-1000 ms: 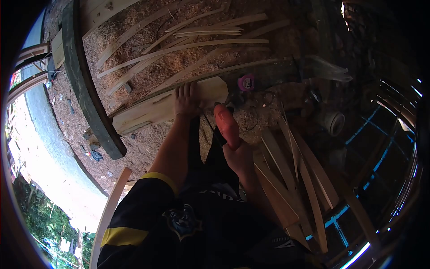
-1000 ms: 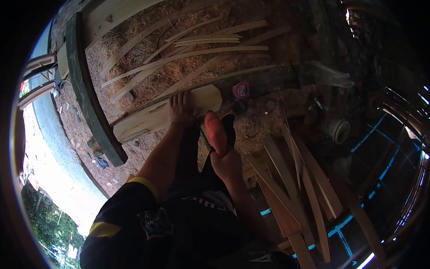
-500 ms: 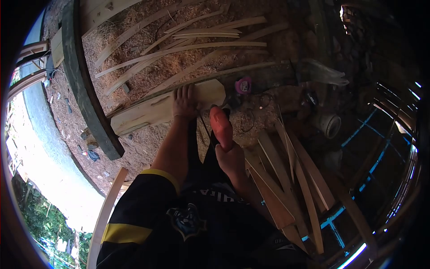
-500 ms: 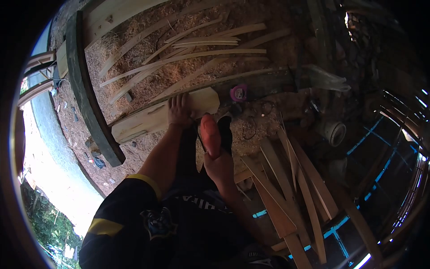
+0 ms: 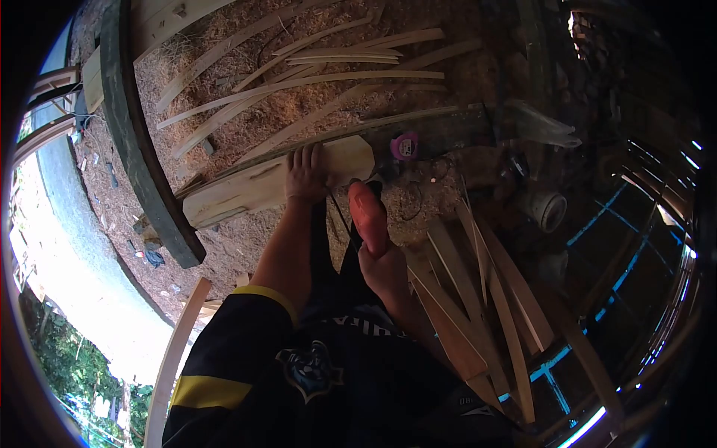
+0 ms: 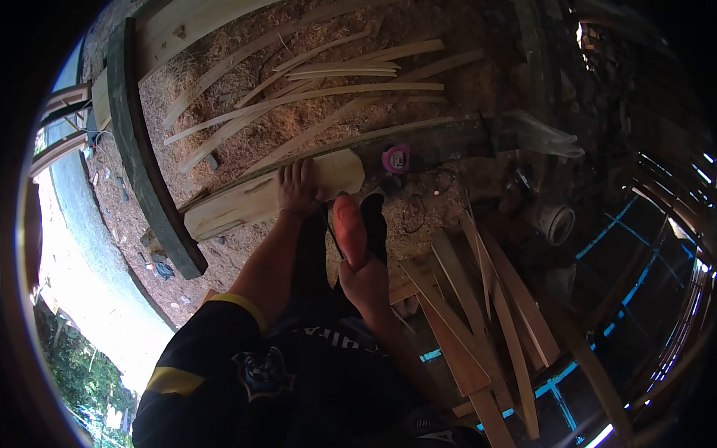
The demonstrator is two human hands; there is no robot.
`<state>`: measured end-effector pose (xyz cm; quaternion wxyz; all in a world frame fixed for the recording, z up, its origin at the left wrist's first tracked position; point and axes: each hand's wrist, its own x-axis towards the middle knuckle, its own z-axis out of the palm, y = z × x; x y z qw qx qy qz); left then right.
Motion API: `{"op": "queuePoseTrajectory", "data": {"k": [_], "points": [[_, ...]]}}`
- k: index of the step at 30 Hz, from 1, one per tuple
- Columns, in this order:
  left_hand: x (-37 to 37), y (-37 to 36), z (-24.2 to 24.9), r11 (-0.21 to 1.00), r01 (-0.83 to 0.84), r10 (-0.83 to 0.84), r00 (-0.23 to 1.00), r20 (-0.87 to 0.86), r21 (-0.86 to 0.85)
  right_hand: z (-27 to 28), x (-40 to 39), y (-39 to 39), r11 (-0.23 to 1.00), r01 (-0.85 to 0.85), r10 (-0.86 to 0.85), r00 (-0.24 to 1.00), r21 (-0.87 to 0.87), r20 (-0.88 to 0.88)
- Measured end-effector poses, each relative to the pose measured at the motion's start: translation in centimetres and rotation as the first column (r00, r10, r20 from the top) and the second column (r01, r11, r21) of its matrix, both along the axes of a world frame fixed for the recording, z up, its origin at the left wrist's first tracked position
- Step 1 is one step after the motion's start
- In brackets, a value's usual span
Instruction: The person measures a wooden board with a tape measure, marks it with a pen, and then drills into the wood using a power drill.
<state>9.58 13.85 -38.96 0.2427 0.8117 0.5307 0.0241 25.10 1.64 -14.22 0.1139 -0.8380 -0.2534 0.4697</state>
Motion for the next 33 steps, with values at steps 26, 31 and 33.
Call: {"op": "queuePoseTrajectory", "data": {"k": [26,31,33], "points": [[0.2,0.4,0.4,1.0,0.006,-0.006,1.0,-0.005,-0.014,1.1,-1.3,1.2,0.998,0.068,-0.069,0.997,-0.018,-0.022],[0.2,0.4,0.5,1.0,0.005,-0.005,1.0,0.0,-0.019,1.3,-1.5,1.7,0.997,0.073,-0.073,0.997,-0.013,-0.016],[0.2,0.4,0.6,1.0,0.007,-0.007,1.0,-0.002,-0.021,1.2,-1.5,1.7,0.997,0.066,-0.066,0.998,-0.034,-0.018]]}}
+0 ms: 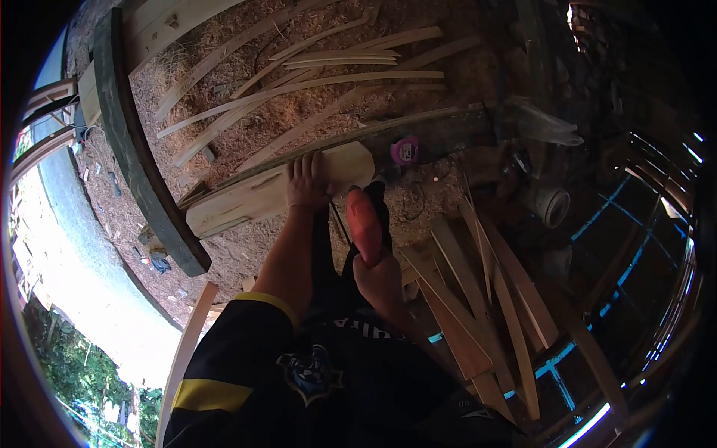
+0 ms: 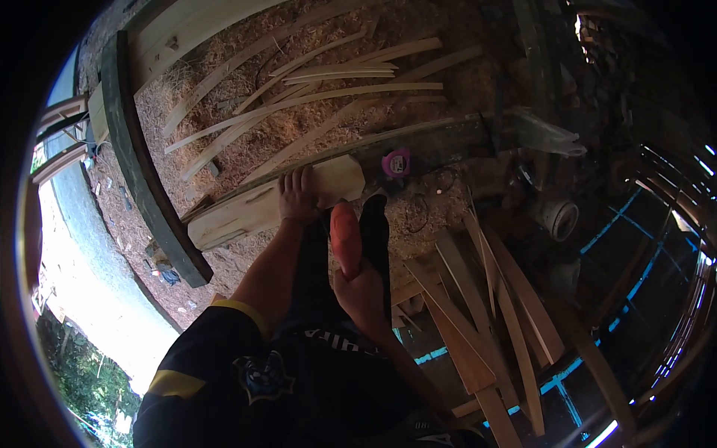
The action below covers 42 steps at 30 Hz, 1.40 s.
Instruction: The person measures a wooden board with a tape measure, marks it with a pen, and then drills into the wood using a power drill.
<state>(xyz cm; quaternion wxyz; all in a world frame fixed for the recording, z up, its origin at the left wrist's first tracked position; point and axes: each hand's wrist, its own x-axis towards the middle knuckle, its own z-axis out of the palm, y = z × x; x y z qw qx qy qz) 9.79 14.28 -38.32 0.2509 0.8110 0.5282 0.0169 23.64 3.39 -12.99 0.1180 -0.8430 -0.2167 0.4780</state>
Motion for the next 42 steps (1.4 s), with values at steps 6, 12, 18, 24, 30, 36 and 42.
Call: {"op": "queuePoseTrajectory", "data": {"k": [6,12,18,24,30,36,42], "points": [[0.0,0.0,0.0,1.0,0.004,-0.004,1.0,0.002,-0.007,-0.4,0.0,-0.3,1.0,-0.01,0.01,1.0,-0.015,0.002],[-0.2,0.0,-0.2,1.0,-0.004,0.004,1.0,0.015,-0.004,-0.2,0.8,-0.1,1.0,0.016,-0.016,1.0,-0.017,-0.023],[-0.3,-0.1,-0.4,1.0,-0.003,0.003,1.0,0.025,0.009,-0.7,0.9,-0.4,1.0,-0.008,0.008,1.0,-0.008,-0.011],[-0.2,-0.2,-0.5,1.0,-0.022,0.021,0.998,0.052,0.02,-0.3,1.1,-0.2,0.996,-0.086,0.086,0.996,0.004,0.012],[-0.2,-0.3,-0.5,0.999,-0.02,0.017,0.999,0.052,0.048,-0.3,0.9,-0.1,0.992,-0.126,0.127,0.991,-0.027,0.038],[-0.2,-0.2,-0.3,0.999,-0.022,0.02,0.998,0.051,0.036,-0.7,1.2,-0.4,0.988,-0.154,0.155,0.985,-0.015,0.07],[-0.4,-0.3,-0.7,1.0,-0.015,0.014,0.998,0.056,0.025,-0.6,2.1,-0.2,0.991,-0.135,0.136,0.99,-0.022,0.041]]}}
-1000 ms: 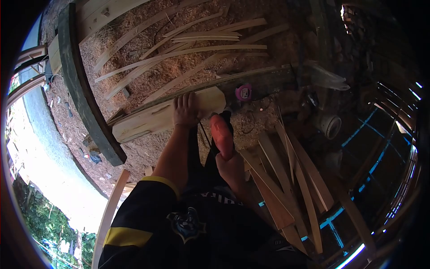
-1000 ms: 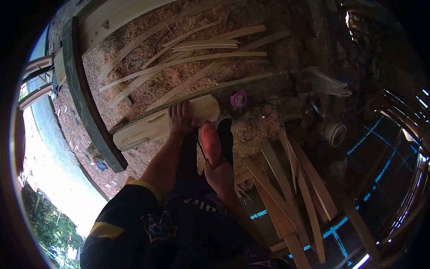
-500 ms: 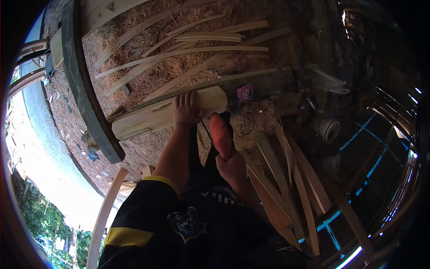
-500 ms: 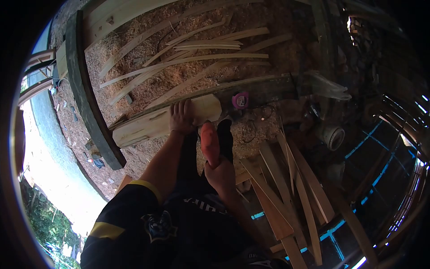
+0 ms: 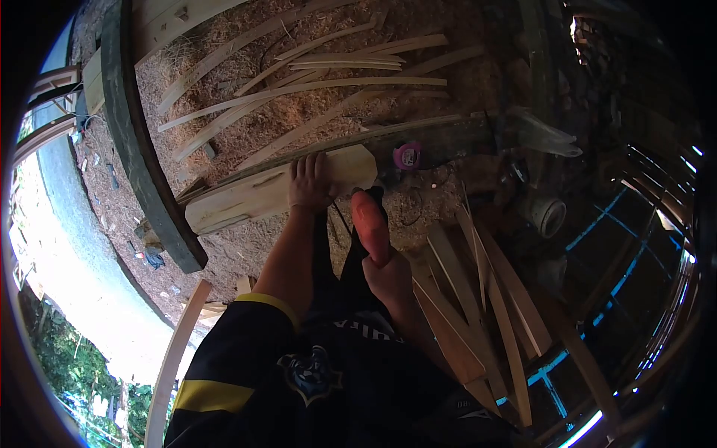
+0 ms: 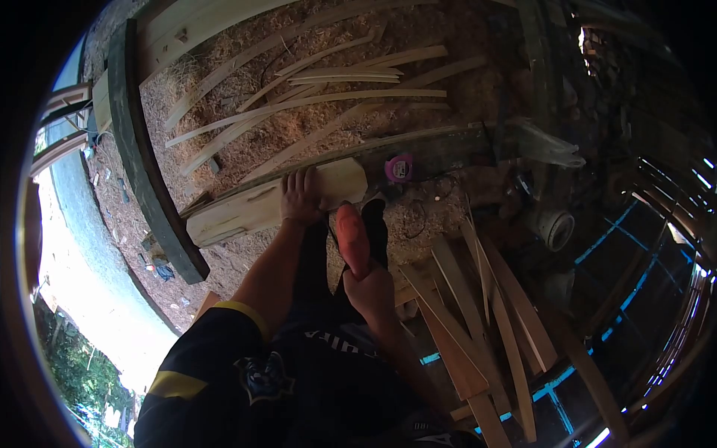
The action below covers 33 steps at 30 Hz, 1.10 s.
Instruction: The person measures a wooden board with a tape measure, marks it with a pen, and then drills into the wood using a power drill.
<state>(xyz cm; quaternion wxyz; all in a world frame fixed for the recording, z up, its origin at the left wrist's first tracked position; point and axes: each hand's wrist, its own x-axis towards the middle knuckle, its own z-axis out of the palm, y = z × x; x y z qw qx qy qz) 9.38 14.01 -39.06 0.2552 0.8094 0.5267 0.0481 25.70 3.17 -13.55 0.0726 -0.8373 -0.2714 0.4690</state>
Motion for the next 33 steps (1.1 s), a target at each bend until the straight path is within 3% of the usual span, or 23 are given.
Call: {"op": "queuePoseTrajectory", "data": {"k": [17,33], "points": [[0.23,-0.1,-0.03,1.0,-0.009,0.009,1.0,-0.005,0.02,0.49,-0.62,0.22,0.994,0.098,-0.096,0.994,0.043,-0.057],[0.23,-0.05,-0.01,1.0,0.002,-0.002,0.999,-0.035,-0.002,0.18,-0.16,-0.32,0.998,0.039,-0.039,0.999,0.046,-0.004]]}}
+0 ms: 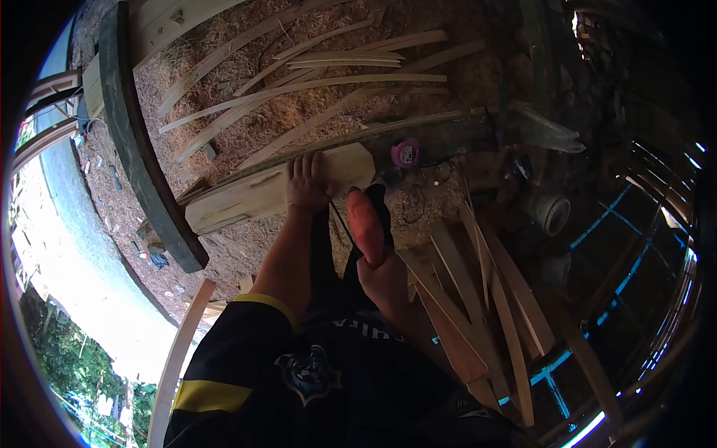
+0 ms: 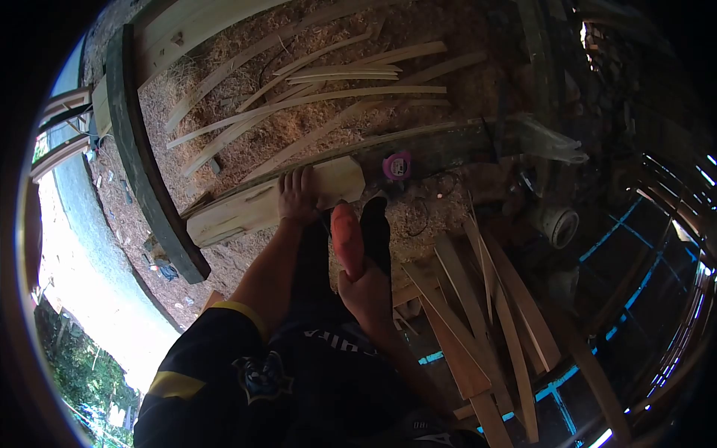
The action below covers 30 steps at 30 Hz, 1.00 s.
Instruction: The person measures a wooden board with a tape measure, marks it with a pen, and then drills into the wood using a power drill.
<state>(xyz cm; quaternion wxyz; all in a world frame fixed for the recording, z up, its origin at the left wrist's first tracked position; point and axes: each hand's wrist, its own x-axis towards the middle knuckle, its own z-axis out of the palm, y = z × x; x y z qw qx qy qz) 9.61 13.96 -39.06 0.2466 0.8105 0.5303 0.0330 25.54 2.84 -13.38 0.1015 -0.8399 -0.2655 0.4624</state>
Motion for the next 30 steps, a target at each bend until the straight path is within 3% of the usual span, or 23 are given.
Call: {"op": "queuePoseTrajectory", "data": {"k": [15,21,30], "points": [[0.1,0.0,0.0,1.0,-0.003,0.002,1.0,0.004,0.029,0.5,0.4,0.4,0.999,0.001,0.0,1.0,-0.032,0.014],[0.3,0.0,0.2,0.999,-0.014,0.013,1.0,0.028,0.04,0.4,0.0,0.1,0.997,-0.04,0.037,0.999,0.06,0.04],[0.2,0.0,0.2,0.998,-0.009,0.007,0.999,0.035,0.055,0.3,0.1,0.4,0.999,-0.033,0.033,0.999,-0.043,-0.015]]}}
